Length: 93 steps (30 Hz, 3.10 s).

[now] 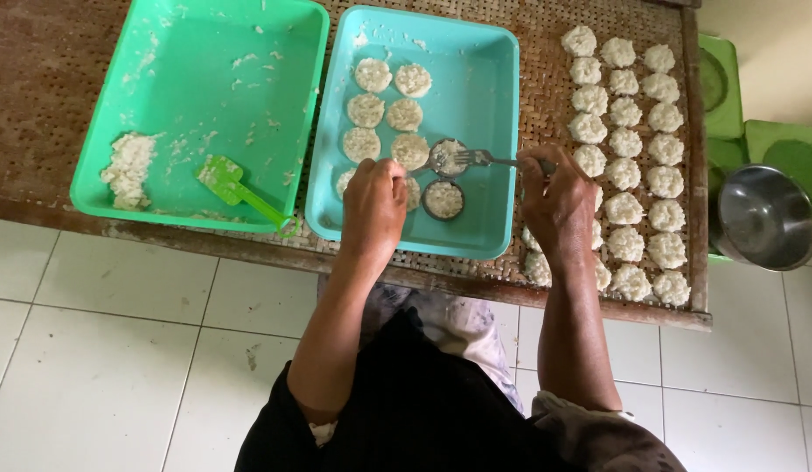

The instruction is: Shape and place dough balls onto a tray using a fork and spoon

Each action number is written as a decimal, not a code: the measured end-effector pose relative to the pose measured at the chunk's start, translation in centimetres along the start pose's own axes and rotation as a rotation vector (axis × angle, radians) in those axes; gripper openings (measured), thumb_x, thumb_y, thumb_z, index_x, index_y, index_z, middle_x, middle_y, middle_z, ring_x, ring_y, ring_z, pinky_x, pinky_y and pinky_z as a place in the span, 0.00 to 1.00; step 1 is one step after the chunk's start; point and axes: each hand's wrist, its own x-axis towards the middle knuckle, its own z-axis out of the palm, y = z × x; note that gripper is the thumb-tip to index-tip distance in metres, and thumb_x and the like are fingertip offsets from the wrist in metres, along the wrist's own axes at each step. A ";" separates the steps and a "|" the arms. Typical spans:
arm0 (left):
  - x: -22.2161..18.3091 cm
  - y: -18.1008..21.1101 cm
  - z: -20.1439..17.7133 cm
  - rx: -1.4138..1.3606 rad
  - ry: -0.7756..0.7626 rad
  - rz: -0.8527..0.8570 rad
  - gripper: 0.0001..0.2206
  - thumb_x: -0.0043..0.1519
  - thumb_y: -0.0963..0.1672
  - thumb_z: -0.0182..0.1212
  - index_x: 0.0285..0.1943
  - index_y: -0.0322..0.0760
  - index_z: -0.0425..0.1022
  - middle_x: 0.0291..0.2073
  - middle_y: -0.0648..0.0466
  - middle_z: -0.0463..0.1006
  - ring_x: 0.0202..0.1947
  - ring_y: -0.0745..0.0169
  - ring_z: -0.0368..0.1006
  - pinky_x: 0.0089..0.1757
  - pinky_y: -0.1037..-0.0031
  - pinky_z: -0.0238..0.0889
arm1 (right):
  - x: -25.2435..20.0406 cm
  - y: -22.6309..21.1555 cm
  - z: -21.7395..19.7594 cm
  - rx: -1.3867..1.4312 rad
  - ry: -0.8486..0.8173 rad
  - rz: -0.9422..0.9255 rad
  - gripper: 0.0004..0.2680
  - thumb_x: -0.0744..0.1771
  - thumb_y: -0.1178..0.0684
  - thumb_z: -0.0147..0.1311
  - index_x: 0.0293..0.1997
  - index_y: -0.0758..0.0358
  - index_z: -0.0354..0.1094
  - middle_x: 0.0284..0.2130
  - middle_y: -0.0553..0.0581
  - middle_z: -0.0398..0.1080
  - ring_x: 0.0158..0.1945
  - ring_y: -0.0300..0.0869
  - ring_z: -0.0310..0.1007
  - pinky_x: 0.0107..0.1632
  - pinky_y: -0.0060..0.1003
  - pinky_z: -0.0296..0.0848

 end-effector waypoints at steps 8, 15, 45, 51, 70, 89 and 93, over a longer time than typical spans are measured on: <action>-0.3 1.7 -1.3 -0.043 0.007 0.010 0.03 0.62 0.38 0.60 0.41 0.32 0.77 0.30 0.47 0.72 0.31 0.38 0.79 0.33 0.54 0.74 | -0.1 0.4 0.1 -0.006 0.019 0.042 0.08 0.74 0.57 0.45 0.48 0.68 0.73 0.33 0.70 0.74 0.35 0.59 0.79 0.38 0.51 0.80; -0.6 0.7 -1.1 -0.072 -0.024 -0.054 0.04 0.63 0.38 0.59 0.44 0.31 0.78 0.31 0.47 0.73 0.31 0.47 0.79 0.35 0.63 0.75 | -0.3 -0.1 -0.7 0.044 0.110 0.004 0.07 0.75 0.59 0.46 0.49 0.70 0.73 0.35 0.72 0.74 0.36 0.59 0.79 0.39 0.49 0.79; -3.3 -2.8 -5.2 -1.050 0.261 -0.526 0.03 0.60 0.40 0.70 0.37 0.36 0.79 0.23 0.55 0.74 0.19 0.78 0.60 0.21 0.88 0.53 | -2.5 -1.5 6.8 -0.290 -0.315 -0.085 0.18 0.65 0.45 0.62 0.61 0.54 0.70 0.46 0.60 0.73 0.46 0.64 0.76 0.46 0.65 0.76; -3.6 -4.1 -5.0 -0.907 0.170 -0.488 0.03 0.57 0.41 0.71 0.36 0.38 0.82 0.23 0.56 0.77 0.22 0.78 0.67 0.21 0.85 0.59 | -1.4 -5.6 8.0 -0.469 -0.467 0.083 0.23 0.64 0.33 0.60 0.62 0.51 0.67 0.46 0.61 0.68 0.46 0.67 0.76 0.48 0.66 0.75; -4.5 -3.4 -3.1 -0.758 0.292 -0.162 0.05 0.62 0.41 0.69 0.42 0.33 0.80 0.39 0.43 0.85 0.42 0.49 0.83 0.36 0.67 0.78 | -0.8 -1.8 10.2 -0.451 -0.548 0.299 0.27 0.61 0.30 0.62 0.62 0.51 0.65 0.51 0.67 0.65 0.60 0.68 0.68 0.61 0.61 0.69; -4.1 -2.8 -1.0 -0.682 0.513 -0.183 0.04 0.60 0.40 0.70 0.42 0.37 0.82 0.39 0.47 0.84 0.44 0.52 0.83 0.42 0.67 0.77 | 0.3 -4.2 8.0 -0.526 -0.650 0.086 0.23 0.65 0.31 0.54 0.64 0.47 0.61 0.48 0.65 0.70 0.54 0.66 0.74 0.56 0.63 0.71; -3.8 -2.6 -0.9 -0.674 0.480 -0.178 0.04 0.60 0.40 0.69 0.42 0.34 0.81 0.39 0.45 0.84 0.44 0.49 0.83 0.42 0.66 0.77 | -0.1 -5.1 8.0 -0.587 -0.685 -0.043 0.23 0.65 0.36 0.58 0.66 0.51 0.62 0.49 0.68 0.67 0.55 0.68 0.72 0.54 0.67 0.72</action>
